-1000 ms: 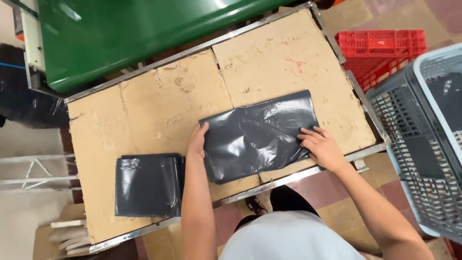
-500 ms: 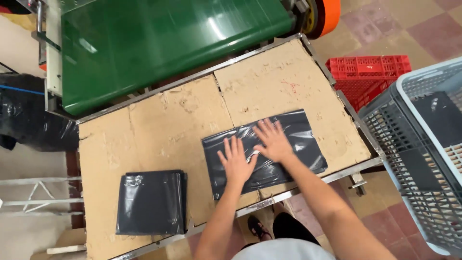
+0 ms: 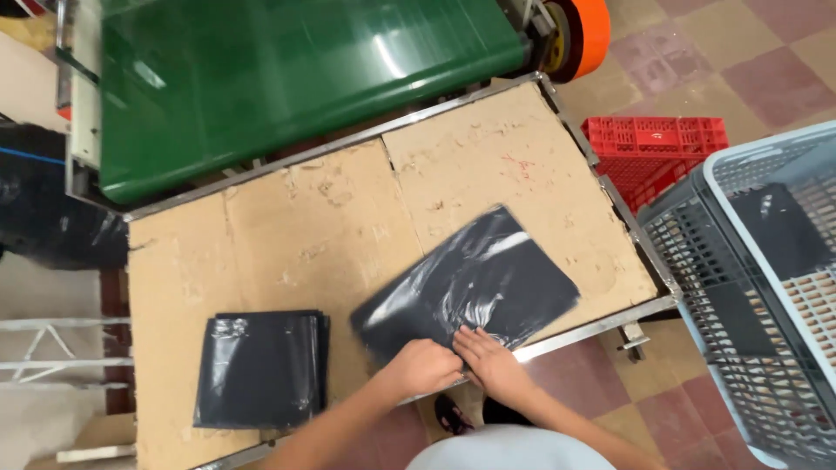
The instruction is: Folding plastic bags as they come off a production line and placing them into a storage bin.
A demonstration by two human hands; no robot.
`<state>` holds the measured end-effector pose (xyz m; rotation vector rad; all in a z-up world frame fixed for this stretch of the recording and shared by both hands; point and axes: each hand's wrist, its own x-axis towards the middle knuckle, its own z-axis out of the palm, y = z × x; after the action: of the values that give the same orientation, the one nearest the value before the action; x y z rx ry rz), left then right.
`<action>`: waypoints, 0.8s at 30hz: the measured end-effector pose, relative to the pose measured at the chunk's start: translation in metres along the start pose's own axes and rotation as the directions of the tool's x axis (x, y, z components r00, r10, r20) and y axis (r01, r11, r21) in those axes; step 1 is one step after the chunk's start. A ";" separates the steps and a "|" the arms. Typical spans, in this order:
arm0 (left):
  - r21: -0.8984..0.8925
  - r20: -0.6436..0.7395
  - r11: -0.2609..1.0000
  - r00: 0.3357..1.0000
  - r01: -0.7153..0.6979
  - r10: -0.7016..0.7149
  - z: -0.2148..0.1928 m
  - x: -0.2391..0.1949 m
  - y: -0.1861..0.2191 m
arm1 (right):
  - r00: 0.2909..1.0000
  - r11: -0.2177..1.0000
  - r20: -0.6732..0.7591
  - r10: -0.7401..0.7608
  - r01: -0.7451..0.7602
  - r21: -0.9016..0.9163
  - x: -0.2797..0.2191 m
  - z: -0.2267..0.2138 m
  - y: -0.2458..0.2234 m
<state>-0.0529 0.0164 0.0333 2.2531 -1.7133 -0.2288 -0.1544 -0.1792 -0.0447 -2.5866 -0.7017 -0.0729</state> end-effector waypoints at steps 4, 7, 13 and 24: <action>-0.776 0.507 0.414 0.861 0.476 -0.038 0.015 0.055 -0.046 | 1.000 0.892 0.024 0.020 -0.029 0.451 -0.027 -0.032 0.006; -0.624 0.760 0.077 0.627 0.778 -0.171 -0.019 0.073 -0.097 | 0.938 0.715 0.195 0.288 -0.346 0.608 -0.058 -0.030 0.032; -0.787 0.546 -0.483 0.798 0.385 -0.253 0.053 0.022 -0.149 | 0.499 -0.353 0.430 0.752 -0.247 0.903 -0.043 -0.054 0.038; -0.225 -0.101 0.407 0.394 0.885 -0.913 -0.004 0.072 -0.073 | 0.430 -0.352 0.557 0.710 -0.469 0.810 -0.062 -0.069 0.104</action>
<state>0.0349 -0.0343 0.0169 2.7244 -0.1438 -0.2957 -0.1523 -0.3179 -0.0367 -1.1192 0.7733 0.3846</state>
